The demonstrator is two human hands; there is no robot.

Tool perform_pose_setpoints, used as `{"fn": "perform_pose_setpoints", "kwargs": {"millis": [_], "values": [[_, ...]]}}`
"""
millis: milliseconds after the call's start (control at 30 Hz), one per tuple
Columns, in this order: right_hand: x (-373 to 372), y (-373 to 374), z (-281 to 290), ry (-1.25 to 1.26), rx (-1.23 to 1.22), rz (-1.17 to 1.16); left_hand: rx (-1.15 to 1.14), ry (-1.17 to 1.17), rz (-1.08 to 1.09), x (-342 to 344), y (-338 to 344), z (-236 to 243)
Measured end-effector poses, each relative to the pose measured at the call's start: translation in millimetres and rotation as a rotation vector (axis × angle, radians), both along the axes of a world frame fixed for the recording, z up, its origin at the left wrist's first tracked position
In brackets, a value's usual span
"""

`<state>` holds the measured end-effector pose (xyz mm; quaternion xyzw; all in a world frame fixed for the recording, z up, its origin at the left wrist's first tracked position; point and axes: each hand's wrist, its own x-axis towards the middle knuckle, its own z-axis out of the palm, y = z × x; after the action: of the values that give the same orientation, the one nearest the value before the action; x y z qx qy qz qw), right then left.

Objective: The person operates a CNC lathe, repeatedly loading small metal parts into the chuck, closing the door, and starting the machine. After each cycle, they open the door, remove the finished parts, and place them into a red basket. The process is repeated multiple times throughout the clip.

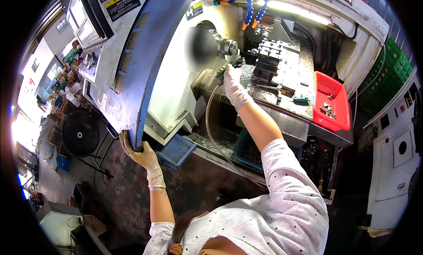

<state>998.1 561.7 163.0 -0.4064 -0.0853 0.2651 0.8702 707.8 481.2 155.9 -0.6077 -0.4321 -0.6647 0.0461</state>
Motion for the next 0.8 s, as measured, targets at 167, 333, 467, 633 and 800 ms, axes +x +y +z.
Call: {"fn": "perform_pose_setpoints", "kwargs": {"millis": [167,333,467,633,800], "values": [[16.7,15.3,-15.5,0.041,-0.004,0.078,-0.013,0.023,-0.005,0.4,-0.4,0.4],[16.1,13.1,-9.4,-0.049,-0.008,0.069,-0.029,0.001,-0.005,2.0,-0.7,1.9],[29.7,25.2,-19.9,-0.022,-0.009,0.068,-0.018,-0.016,-0.027,4.9,-0.2,3.9],[17.5,11.4,-11.7,-0.136,-0.046,0.019,-0.023,-0.022,-0.037,3.0,-0.3,2.5],[19.6,11.8,-12.8,-0.177,-0.034,0.001,-0.011,-0.076,-0.071,2.3,0.4,0.9]]}}
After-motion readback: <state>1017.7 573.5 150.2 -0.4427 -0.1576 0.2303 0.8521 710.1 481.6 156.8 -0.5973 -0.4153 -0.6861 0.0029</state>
